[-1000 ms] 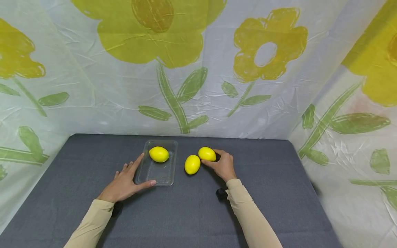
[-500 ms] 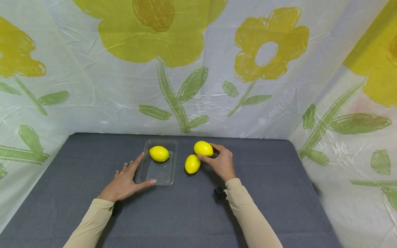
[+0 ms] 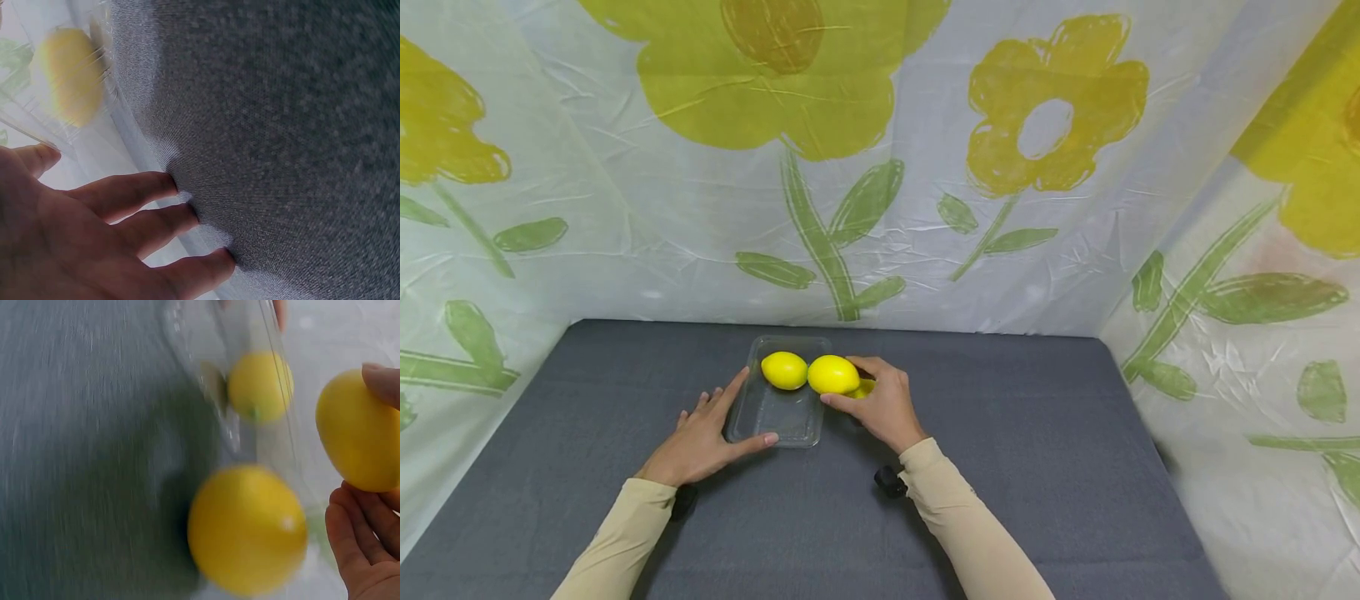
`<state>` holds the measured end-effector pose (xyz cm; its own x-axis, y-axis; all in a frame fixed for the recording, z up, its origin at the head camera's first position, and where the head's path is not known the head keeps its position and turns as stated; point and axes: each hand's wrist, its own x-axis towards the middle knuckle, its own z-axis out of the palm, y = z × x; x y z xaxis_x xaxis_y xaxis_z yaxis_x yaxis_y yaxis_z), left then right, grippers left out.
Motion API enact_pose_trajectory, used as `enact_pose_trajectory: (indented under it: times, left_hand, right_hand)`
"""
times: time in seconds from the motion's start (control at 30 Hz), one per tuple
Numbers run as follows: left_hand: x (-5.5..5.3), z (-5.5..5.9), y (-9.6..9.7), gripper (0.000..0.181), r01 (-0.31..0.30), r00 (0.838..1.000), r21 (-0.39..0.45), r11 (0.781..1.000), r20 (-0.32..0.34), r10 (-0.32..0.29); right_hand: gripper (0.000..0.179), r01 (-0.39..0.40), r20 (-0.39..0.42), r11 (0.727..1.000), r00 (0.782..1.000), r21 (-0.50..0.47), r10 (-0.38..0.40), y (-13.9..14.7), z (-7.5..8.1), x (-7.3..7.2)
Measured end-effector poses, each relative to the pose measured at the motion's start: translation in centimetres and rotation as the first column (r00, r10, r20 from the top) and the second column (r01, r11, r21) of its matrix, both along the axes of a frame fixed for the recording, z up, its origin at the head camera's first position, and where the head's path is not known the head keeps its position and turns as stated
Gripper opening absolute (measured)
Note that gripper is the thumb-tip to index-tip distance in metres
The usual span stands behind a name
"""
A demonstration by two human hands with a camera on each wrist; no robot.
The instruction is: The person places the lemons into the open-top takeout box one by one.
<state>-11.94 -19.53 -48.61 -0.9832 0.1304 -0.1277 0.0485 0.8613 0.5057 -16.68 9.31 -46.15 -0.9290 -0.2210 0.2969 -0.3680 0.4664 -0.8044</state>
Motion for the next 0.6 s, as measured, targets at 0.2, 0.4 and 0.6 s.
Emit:
enact_pose_trajectory:
  times: [0.2, 0.4, 0.6]
  left_hand:
    - [0.0, 0.3, 0.1, 0.117, 0.008, 1.0, -0.013, 1.0, 0.002, -0.008]
    - [0.0, 0.3, 0.2, 0.116, 0.01, 1.0, -0.017, 1.0, 0.0, -0.01]
    - [-0.1, 0.3, 0.1, 0.116, 0.012, 1.0, -0.02, 1.0, -0.007, -0.012]
  right_hand:
    - [0.062, -0.082, -0.013, 0.996, 0.996, 0.047, 0.083, -2.4, -0.3, 0.4]
    - [0.065, -0.134, 0.021, 0.986, 0.991, 0.101, 0.133, -4.0, -0.4, 0.4]
    - [0.069, -0.159, 0.021, 0.976, 0.987, 0.15, 0.158, -5.0, -0.5, 0.1]
